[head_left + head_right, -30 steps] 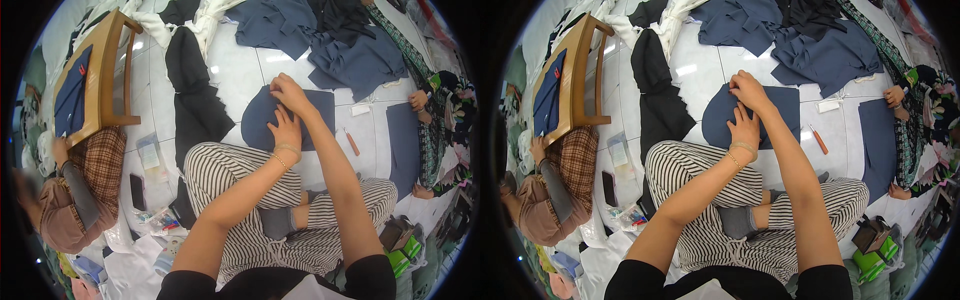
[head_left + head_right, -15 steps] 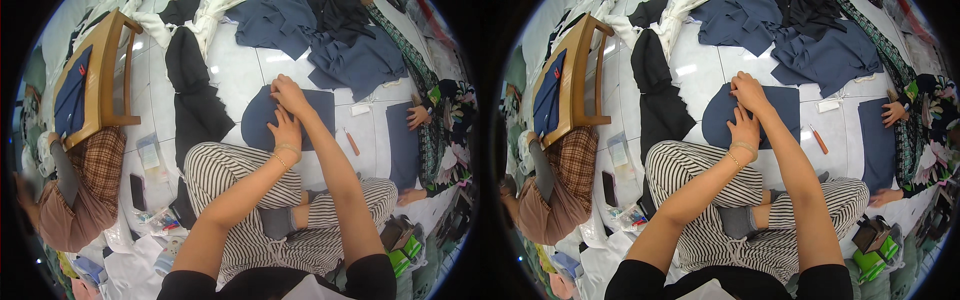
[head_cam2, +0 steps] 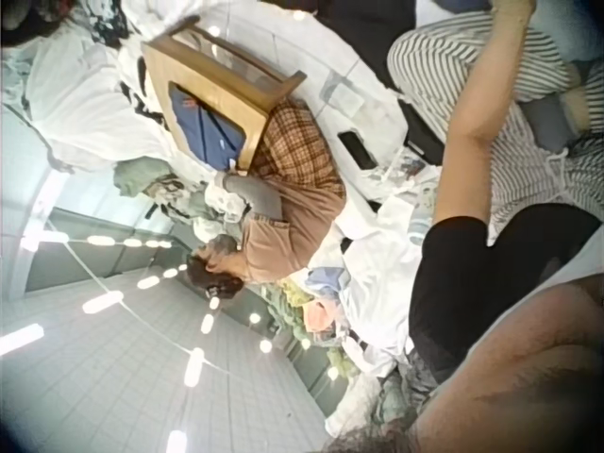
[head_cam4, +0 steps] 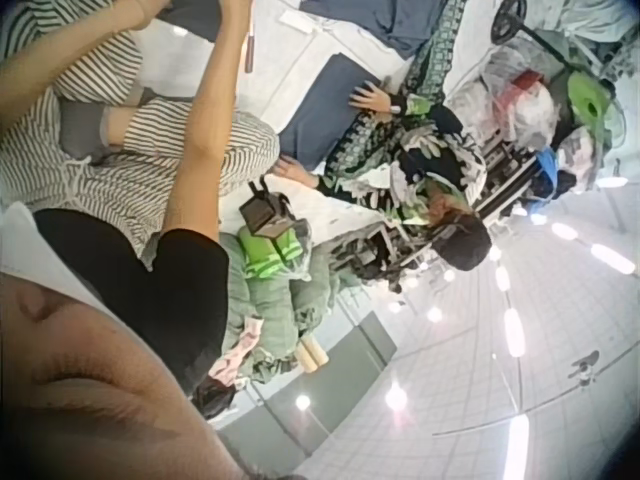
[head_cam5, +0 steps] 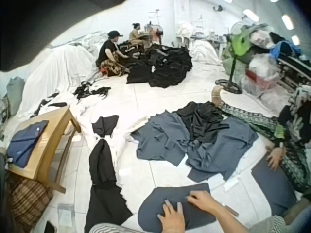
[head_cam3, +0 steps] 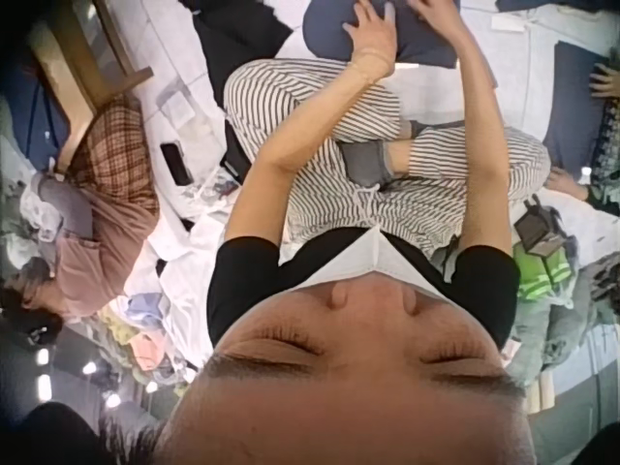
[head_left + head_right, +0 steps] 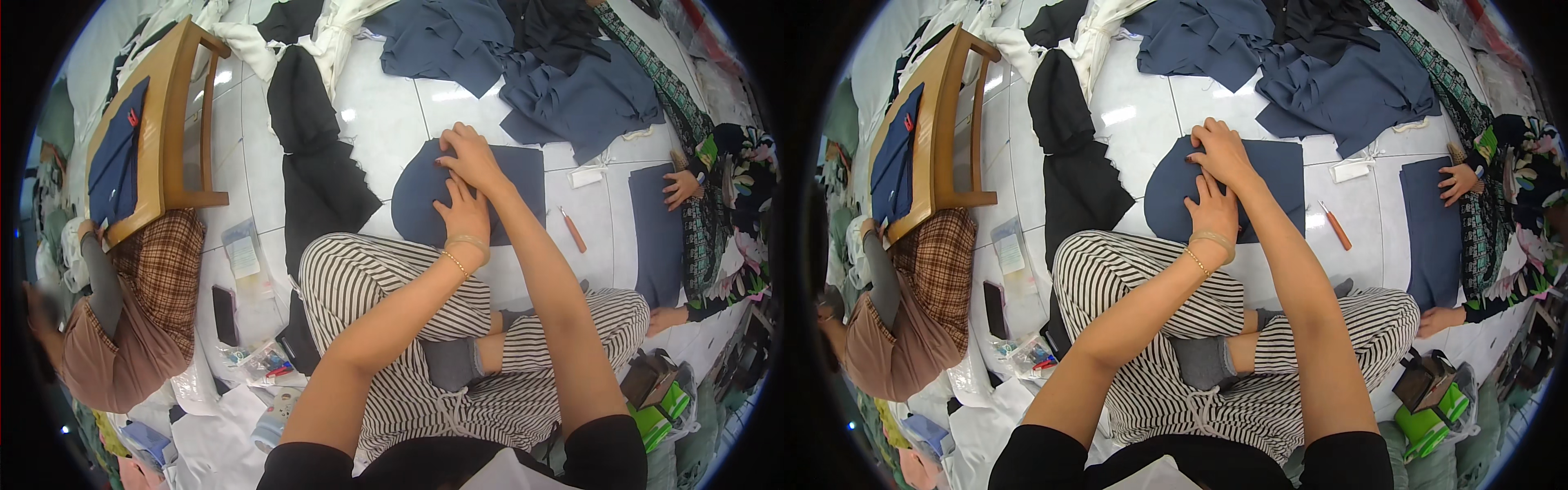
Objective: The person sits on the floor and repeatedly folds blue fabric pieces by hand. They pick up each piece, align the edges, fold it in half, and place it into a growing stack. The process is repeated for multiple pieces throughout the clip.
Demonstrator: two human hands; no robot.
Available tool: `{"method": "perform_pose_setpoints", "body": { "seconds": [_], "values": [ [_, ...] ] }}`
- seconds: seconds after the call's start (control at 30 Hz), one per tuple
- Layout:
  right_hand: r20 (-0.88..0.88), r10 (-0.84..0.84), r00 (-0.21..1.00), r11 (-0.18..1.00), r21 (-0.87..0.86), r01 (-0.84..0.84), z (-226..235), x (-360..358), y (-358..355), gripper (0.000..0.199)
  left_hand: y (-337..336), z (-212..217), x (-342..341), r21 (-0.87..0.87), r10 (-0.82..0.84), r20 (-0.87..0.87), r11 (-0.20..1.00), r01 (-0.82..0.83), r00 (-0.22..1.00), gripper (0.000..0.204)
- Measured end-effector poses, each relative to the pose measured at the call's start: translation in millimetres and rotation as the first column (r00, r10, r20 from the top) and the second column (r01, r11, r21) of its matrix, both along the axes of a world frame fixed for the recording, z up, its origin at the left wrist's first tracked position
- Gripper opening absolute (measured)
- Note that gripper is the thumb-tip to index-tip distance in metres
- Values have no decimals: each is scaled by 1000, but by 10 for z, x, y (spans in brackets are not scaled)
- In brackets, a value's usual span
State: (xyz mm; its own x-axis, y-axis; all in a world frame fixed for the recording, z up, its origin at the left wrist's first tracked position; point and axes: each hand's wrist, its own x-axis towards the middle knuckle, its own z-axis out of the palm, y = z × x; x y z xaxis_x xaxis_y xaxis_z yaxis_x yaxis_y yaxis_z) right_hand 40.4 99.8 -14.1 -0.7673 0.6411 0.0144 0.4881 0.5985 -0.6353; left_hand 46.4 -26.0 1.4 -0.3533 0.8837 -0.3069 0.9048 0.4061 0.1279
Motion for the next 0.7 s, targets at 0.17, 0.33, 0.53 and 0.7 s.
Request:
{"method": "perform_pose_setpoints", "body": {
  "seconds": [0.17,0.33,0.53,0.7],
  "values": [
    [-163,-274,948,953,89,290,-110,215,239,19,66,13,70,32,1,-2,999,-1,1000,58],
    [24,-211,977,902,-380,204,124,892,165,31,24,92,15,-20,-1,5,1000,1,1000,61],
    [627,-11,779,872,-375,314,507,1573,65,37,13,79,9,-21,2,-12,1000,-2,1000,63],
    [468,-77,880,948,-238,210,419,1726,31,31,32,136,-8,-29,-22,-11,999,21,1000,68]
  ]
}}
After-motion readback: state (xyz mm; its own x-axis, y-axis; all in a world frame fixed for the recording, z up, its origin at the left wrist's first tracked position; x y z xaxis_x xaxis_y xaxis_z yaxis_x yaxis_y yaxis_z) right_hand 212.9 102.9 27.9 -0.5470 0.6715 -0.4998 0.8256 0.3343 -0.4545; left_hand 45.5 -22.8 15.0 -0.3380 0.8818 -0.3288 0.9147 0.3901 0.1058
